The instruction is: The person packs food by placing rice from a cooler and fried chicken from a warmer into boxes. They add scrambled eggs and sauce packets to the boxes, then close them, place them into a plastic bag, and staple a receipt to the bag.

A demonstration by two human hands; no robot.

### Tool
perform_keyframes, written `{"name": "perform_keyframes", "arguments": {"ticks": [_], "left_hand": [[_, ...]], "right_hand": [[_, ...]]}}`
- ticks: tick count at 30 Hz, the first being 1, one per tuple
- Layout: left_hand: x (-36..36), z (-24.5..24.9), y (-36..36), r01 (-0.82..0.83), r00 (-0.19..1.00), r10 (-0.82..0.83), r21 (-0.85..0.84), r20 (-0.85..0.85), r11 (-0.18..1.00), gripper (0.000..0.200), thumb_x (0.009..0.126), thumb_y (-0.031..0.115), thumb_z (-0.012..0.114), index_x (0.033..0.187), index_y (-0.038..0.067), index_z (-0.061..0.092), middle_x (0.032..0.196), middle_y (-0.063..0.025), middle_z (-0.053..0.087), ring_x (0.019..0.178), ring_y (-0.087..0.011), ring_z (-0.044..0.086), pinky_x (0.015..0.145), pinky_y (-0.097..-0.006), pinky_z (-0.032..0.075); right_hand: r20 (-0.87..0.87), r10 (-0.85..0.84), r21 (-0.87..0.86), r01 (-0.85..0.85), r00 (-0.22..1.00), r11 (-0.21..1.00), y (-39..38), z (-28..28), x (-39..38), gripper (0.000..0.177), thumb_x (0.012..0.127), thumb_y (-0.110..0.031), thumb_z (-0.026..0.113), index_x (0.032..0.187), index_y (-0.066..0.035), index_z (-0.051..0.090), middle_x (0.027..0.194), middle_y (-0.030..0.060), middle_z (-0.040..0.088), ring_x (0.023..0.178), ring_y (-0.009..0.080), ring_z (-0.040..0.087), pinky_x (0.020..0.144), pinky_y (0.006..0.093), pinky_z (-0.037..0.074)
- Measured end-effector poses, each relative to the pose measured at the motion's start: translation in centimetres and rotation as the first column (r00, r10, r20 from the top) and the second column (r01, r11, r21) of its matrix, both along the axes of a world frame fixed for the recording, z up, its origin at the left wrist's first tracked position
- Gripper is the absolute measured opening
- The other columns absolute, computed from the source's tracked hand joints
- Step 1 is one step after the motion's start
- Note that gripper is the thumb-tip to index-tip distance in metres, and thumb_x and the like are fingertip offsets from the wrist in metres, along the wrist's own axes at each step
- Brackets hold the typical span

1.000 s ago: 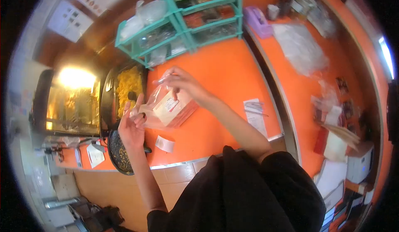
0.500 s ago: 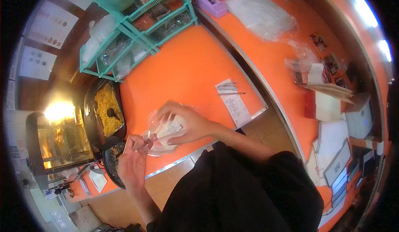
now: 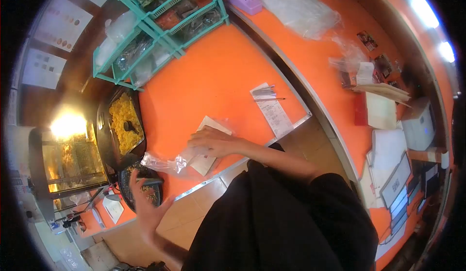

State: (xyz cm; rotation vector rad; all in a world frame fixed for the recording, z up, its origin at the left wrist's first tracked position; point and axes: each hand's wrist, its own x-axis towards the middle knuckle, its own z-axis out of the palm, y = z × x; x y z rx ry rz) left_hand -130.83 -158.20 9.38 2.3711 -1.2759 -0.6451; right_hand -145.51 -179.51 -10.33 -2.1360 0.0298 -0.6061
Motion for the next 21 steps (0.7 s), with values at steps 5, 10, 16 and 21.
{"name": "perform_keyframes", "arguments": {"ticks": [5,10,16,21], "left_hand": [[1.3,-15.3,-4.4,0.357,0.877,-0.334,0.004,-0.347,0.934,0.090,0.070,0.033,0.082,0.142,0.003,0.037,0.140,-0.0160,0.044,0.119,-0.0350,0.051,0.095,-0.0441,0.047],[0.9,-20.4,-9.1,0.208,0.834,-0.213,-0.068,-0.509,0.976,0.081,0.076,0.037,0.075,0.140,0.002,0.040,0.136,-0.0164,0.048,0.115,-0.0346,0.053,0.093,-0.0444,0.047],[-0.7,-23.1,-10.4,0.012,0.883,-0.072,-0.132,-0.465,0.991,0.072,0.083,0.042,0.067,0.137,0.001,0.042,0.131,-0.0170,0.052,0.111,-0.0342,0.055,0.092,-0.0447,0.048],[-2.3,-23.0,-10.6,-0.187,0.896,0.097,-0.171,-0.433,0.967,0.066,0.089,0.046,0.061,0.134,0.000,0.045,0.127,-0.0175,0.056,0.108,-0.0338,0.057,0.090,-0.0450,0.049]], "right_hand": [[0.017,0.022,-0.049,-0.021,1.000,0.999,0.5,2.3,0.1,0.031,0.078,-0.014,0.064,0.108,-0.009,0.056,0.104,0.0106,0.051,0.103,0.0292,0.050,0.094,0.0431,0.037],[-0.120,-0.043,-0.224,0.015,0.992,0.974,0.1,5.1,0.2,0.029,0.079,-0.013,0.060,0.108,-0.011,0.057,0.109,0.0093,0.049,0.112,0.0306,0.047,0.098,0.0473,0.035],[-0.057,-0.256,-0.607,0.170,0.965,0.776,2.8,2.9,3.1,0.025,0.087,-0.021,0.053,0.111,-0.016,0.060,0.128,0.0063,0.048,0.128,0.0307,0.041,0.104,0.0505,0.033],[0.045,-0.338,-0.355,0.332,0.940,0.874,5.5,0.3,4.5,0.027,0.090,-0.023,0.052,0.115,-0.019,0.061,0.138,0.0049,0.046,0.132,0.0322,0.041,0.103,0.0511,0.036]]}}
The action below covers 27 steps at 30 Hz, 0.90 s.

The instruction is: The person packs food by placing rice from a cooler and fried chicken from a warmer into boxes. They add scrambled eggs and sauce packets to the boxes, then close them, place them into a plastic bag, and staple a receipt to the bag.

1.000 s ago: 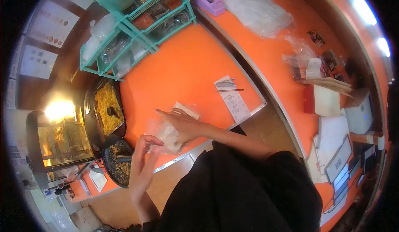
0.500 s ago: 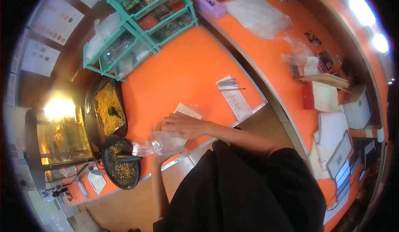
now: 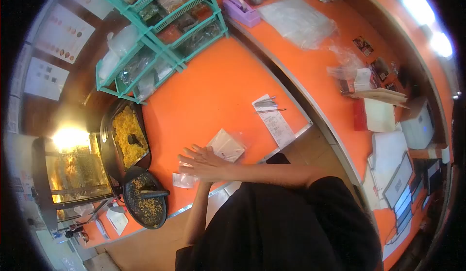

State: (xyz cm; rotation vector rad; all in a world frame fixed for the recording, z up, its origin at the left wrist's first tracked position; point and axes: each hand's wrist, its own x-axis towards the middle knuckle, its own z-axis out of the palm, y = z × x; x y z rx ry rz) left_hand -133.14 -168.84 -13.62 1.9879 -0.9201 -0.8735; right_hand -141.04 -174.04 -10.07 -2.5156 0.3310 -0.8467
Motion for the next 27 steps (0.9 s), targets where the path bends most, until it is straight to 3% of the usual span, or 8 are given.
{"name": "perform_keyframes", "arguments": {"ticks": [3,7,14,19,21,22,25,27], "left_hand": [[0.3,2.3,-0.6,-0.181,0.983,0.181,0.008,-0.039,0.983,0.064,0.093,0.048,0.057,0.133,0.000,0.046,0.125,-0.0178,0.058,0.106,-0.0335,0.059,0.089,-0.0452,0.049],[4.1,6.7,-1.0,-0.450,0.865,0.412,-0.076,-0.287,0.890,0.060,0.098,0.051,0.050,0.130,0.000,0.049,0.118,-0.0165,0.062,0.099,-0.0320,0.062,0.085,-0.0454,0.051],[2.8,19.4,-0.6,-0.387,0.501,0.133,-0.084,-0.855,0.918,0.047,0.101,0.039,0.050,0.133,0.004,0.048,0.116,-0.0117,0.061,0.106,-0.0187,0.060,0.086,-0.0304,0.053],[-0.1,22.8,-1.7,-0.150,0.966,0.198,-0.267,0.163,0.952,0.028,0.102,0.025,0.049,0.117,0.004,0.059,0.105,-0.0074,0.062,0.088,-0.0181,0.060,0.069,-0.0349,0.050],[-0.5,23.1,-3.2,0.092,0.871,0.031,-0.224,0.491,0.970,0.021,0.096,0.019,0.054,0.106,0.004,0.064,0.097,-0.0071,0.063,0.081,-0.0200,0.060,0.064,-0.0369,0.048],[-0.2,22.9,-4.0,0.245,0.822,-0.090,-0.206,0.563,0.947,0.019,0.092,0.017,0.056,0.103,0.004,0.064,0.093,-0.0070,0.063,0.079,-0.0214,0.060,0.065,-0.0376,0.048],[1.4,21.5,-6.4,0.652,0.550,-0.393,-0.084,0.737,0.753,0.016,0.080,0.011,0.062,0.094,0.003,0.066,0.084,-0.0067,0.064,0.074,-0.0254,0.060,0.065,-0.0399,0.049],[1.7,19.0,-7.8,0.715,0.422,-0.415,-0.015,0.806,0.699,0.013,0.078,0.009,0.063,0.090,0.004,0.067,0.081,-0.0075,0.064,0.070,-0.0270,0.061,0.066,-0.0406,0.049]], "right_hand": [[0.124,0.108,0.169,-0.128,0.986,0.977,-2.6,2.6,-6.3,0.033,0.084,-0.019,0.060,0.116,-0.021,0.061,0.137,0.0041,0.048,0.131,0.0297,0.043,0.099,0.0512,0.039],[-0.311,0.002,-0.125,-0.043,0.950,0.991,-7.0,-2.7,-13.8,0.058,0.083,-0.026,0.069,0.137,-0.019,0.048,0.144,0.0068,0.044,0.133,0.0269,0.042,0.104,0.0486,0.037],[0.401,0.082,0.175,-0.164,0.913,0.971,-12.0,2.2,-8.0,0.105,0.066,-0.043,0.086,0.148,-0.016,0.027,0.146,0.0120,0.040,0.139,0.0292,0.036,0.108,0.0479,0.034],[0.445,0.193,0.791,-0.485,0.874,0.374,-12.8,3.2,-7.4,0.108,0.074,-0.055,0.076,0.152,-0.008,0.018,0.143,0.0165,0.039,0.133,0.0291,0.040,0.109,0.0449,0.036],[0.553,0.051,0.735,-0.458,0.832,-0.500,-12.0,3.6,-7.4,0.070,0.094,-0.047,0.056,0.148,-0.009,0.033,0.124,0.0135,0.053,0.107,0.0222,0.057,0.095,0.0403,0.047],[0.537,0.056,0.661,-0.379,0.841,-0.648,-12.4,3.3,-7.2,0.064,0.094,-0.046,0.056,0.143,-0.009,0.037,0.117,0.0126,0.054,0.100,0.0206,0.056,0.089,0.0383,0.046],[0.419,0.368,0.790,-0.133,0.830,-0.599,-15.3,0.3,-8.1,0.047,0.094,-0.042,0.054,0.129,-0.010,0.049,0.097,0.0098,0.058,0.079,0.0159,0.054,0.070,0.0325,0.043],[0.169,0.640,0.968,-0.006,0.750,-0.249,-19.8,-1.3,-9.0,0.037,0.094,-0.039,0.053,0.119,-0.011,0.056,0.084,0.0079,0.060,0.066,0.0128,0.052,0.058,0.0287,0.040]]}}
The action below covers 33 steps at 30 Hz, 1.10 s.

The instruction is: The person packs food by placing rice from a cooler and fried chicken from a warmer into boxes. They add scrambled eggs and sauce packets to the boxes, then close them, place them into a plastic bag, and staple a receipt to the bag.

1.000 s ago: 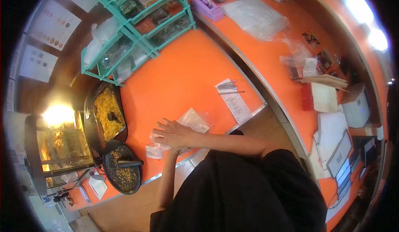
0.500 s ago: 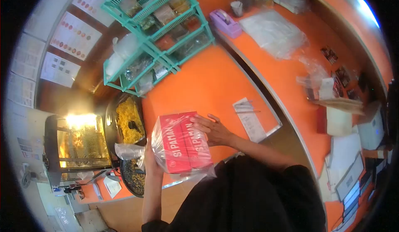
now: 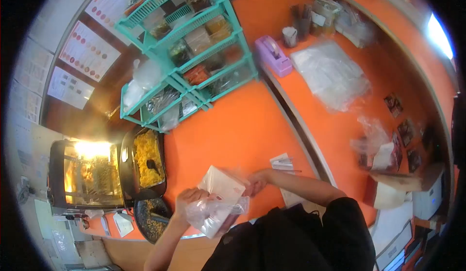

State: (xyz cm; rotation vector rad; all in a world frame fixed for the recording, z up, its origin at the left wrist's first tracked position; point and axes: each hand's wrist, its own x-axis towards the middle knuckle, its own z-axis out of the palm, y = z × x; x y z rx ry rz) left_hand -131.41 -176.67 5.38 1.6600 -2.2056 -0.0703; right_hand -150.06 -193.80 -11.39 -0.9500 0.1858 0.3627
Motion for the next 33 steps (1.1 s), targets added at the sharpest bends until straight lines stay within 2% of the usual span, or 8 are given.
{"name": "perform_keyframes", "arguments": {"ticks": [3,5,7,9,14,20,23,33], "left_hand": [[-1.1,-4.7,0.5,-0.343,0.920,0.353,0.086,-0.171,0.935,0.012,0.084,0.010,0.058,0.089,0.003,0.067,0.078,-0.0104,0.066,0.066,-0.0290,0.061,0.066,-0.0412,0.050],[-1.8,-6.0,0.6,-0.554,0.461,0.740,0.493,-0.490,0.671,0.014,0.087,0.010,0.055,0.089,0.002,0.067,0.075,-0.0131,0.065,0.065,-0.0323,0.061,0.065,-0.0426,0.051],[-1.5,-7.6,-0.4,-0.582,0.639,0.676,0.344,-0.366,0.737,0.019,0.090,0.009,0.050,0.095,-0.001,0.066,0.077,-0.0172,0.065,0.069,-0.0333,0.063,0.062,-0.0421,0.050],[-0.3,-10.3,-1.0,-0.552,0.765,0.620,0.319,-0.172,0.770,0.020,0.090,0.009,0.050,0.098,-0.001,0.066,0.079,-0.0185,0.066,0.071,-0.0317,0.065,0.061,-0.0413,0.049],[-1.0,-16.0,-2.3,-0.636,0.472,0.753,0.414,-0.458,0.651,0.019,0.089,0.006,0.051,0.100,-0.001,0.065,0.080,-0.0209,0.066,0.073,-0.0288,0.065,0.064,-0.0405,0.049],[-0.5,-15.5,-1.6,-0.459,0.388,0.781,0.632,-0.490,0.624,0.023,0.098,0.016,0.050,0.104,-0.001,0.064,0.089,-0.0097,0.067,0.085,-0.0197,0.062,0.072,-0.0372,0.050],[-0.7,-15.2,-1.2,-0.374,0.219,0.701,0.605,-0.679,0.703,0.031,0.102,0.026,0.050,0.111,-0.002,0.062,0.100,-0.0066,0.064,0.097,-0.0161,0.058,0.083,-0.0342,0.048],[-1.1,-14.5,-1.4,-0.347,0.298,0.664,0.570,-0.686,0.745,0.039,0.103,0.034,0.047,0.121,0.001,0.059,0.112,-0.0088,0.062,0.107,-0.0188,0.056,0.092,-0.0353,0.046]], "right_hand": [[-0.095,-0.213,-0.534,0.131,0.972,0.835,-11.8,-0.4,-0.9,0.030,0.095,-0.035,0.051,0.104,-0.012,0.068,0.065,0.0051,0.064,0.045,0.0080,0.050,0.040,0.0229,0.037],[0.130,-0.638,-0.658,0.548,0.759,0.517,-23.1,0.1,-2.3,0.021,0.084,-0.010,0.051,0.097,-0.004,0.067,0.069,0.0134,0.067,0.063,0.0197,0.067,0.055,0.0377,0.050],[0.727,-0.562,-0.687,0.430,0.395,-0.586,-33.5,2.5,-3.5,0.016,0.085,-0.011,0.054,0.086,0.001,0.065,0.072,0.0211,0.065,0.067,0.0382,0.064,0.058,0.0461,0.050],[0.784,-0.357,-0.434,0.038,0.508,-0.900,-40.0,7.3,-5.2,0.013,0.081,-0.011,0.061,0.087,-0.003,0.069,0.092,0.0168,0.068,0.088,0.0369,0.065,0.074,0.0489,0.050],[0.551,-0.476,-0.492,-0.193,0.685,-0.849,-51.1,8.5,-5.6,0.014,0.081,-0.012,0.062,0.090,-0.005,0.069,0.099,0.0165,0.067,0.095,0.0351,0.066,0.081,0.0473,0.054],[0.312,-0.697,-0.709,-0.329,0.646,-0.623,-54.1,8.5,-3.5,0.019,0.080,-0.006,0.062,0.099,-0.005,0.062,0.104,0.0196,0.064,0.098,0.0380,0.065,0.081,0.0466,0.056],[0.398,-0.606,-0.595,-0.308,0.689,-0.742,-56.8,6.2,-4.1,0.012,0.087,-0.015,0.058,0.095,-0.007,0.064,0.097,0.0185,0.066,0.089,0.0377,0.068,0.074,0.0468,0.057],[0.344,-0.686,-0.651,-0.364,0.642,-0.666,-57.7,7.0,-4.5,0.023,0.084,-0.022,0.067,0.100,-0.007,0.061,0.108,0.0200,0.063,0.094,0.0405,0.066,0.079,0.0490,0.055]]}}
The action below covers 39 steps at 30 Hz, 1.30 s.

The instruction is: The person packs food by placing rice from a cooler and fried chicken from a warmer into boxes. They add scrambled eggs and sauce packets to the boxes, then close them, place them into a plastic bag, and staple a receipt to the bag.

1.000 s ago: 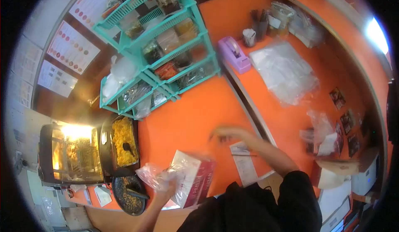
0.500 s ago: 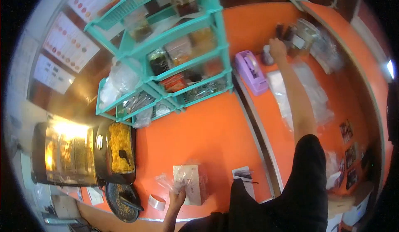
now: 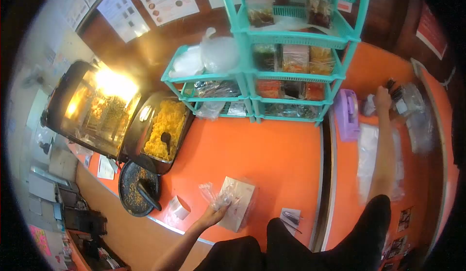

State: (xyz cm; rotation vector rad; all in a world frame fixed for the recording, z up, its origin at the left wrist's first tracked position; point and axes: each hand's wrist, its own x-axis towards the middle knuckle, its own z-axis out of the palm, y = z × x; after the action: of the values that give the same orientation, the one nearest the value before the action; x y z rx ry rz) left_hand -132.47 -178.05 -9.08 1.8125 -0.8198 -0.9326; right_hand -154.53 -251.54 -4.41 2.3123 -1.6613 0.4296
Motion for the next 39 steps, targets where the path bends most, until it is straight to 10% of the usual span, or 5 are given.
{"name": "perform_keyframes", "arguments": {"ticks": [10,19,24,35,39], "left_hand": [[0.7,-5.6,-0.2,0.164,0.915,-0.086,-0.168,0.395,0.972,0.046,0.104,0.040,0.037,0.127,0.005,0.056,0.125,-0.0170,0.058,0.113,-0.0316,0.058,0.102,-0.0410,0.043],[1.9,-4.2,-0.8,0.224,0.965,-0.254,0.309,0.059,0.924,0.047,0.100,0.042,0.044,0.130,0.008,0.053,0.114,-0.0235,0.063,0.108,-0.0388,0.059,0.096,-0.0468,0.044],[0.9,2.6,0.1,0.157,0.985,-0.167,0.149,0.050,0.976,0.045,0.097,0.039,0.047,0.130,0.007,0.053,0.114,-0.0234,0.063,0.108,-0.0371,0.059,0.095,-0.0473,0.044],[3.1,-4.9,-1.4,0.252,0.940,-0.178,-0.239,0.291,0.938,0.039,0.090,0.025,0.056,0.121,0.002,0.059,0.115,-0.0247,0.063,0.108,-0.0348,0.059,0.096,-0.0473,0.044],[4.3,-6.2,-3.1,0.277,0.925,-0.204,-0.202,0.321,0.939,0.044,0.085,0.033,0.060,0.115,0.002,0.063,0.104,-0.0232,0.068,0.096,-0.0372,0.065,0.087,-0.0450,0.050]], "right_hand": [[0.026,0.263,0.027,-0.264,0.964,0.964,-4.8,1.4,4.0,0.027,0.082,-0.021,0.070,0.103,-0.005,0.063,0.105,0.0176,0.064,0.094,0.0348,0.066,0.084,0.0441,0.054],[0.077,0.289,0.051,-0.293,0.954,0.955,0.2,4.9,6.4,0.023,0.083,-0.014,0.069,0.102,-0.003,0.064,0.100,0.0150,0.065,0.091,0.0292,0.066,0.083,0.0399,0.054],[0.223,0.401,0.040,-0.420,0.888,0.907,4.8,6.5,5.3,0.020,0.084,-0.011,0.068,0.102,-0.002,0.064,0.097,0.0136,0.066,0.090,0.0261,0.066,0.082,0.0376,0.054],[0.707,0.310,0.577,-0.772,0.636,0.266,41.1,3.4,1.9,0.016,0.085,-0.003,0.067,0.101,0.001,0.066,0.091,0.0104,0.068,0.088,0.0192,0.067,0.080,0.0326,0.054],[0.916,0.173,0.336,-0.927,0.363,0.165,58.1,-2.8,6.8,0.008,0.088,-0.002,0.065,0.095,0.000,0.063,0.089,0.0065,0.068,0.087,0.0137,0.067,0.078,0.0291,0.054]]}}
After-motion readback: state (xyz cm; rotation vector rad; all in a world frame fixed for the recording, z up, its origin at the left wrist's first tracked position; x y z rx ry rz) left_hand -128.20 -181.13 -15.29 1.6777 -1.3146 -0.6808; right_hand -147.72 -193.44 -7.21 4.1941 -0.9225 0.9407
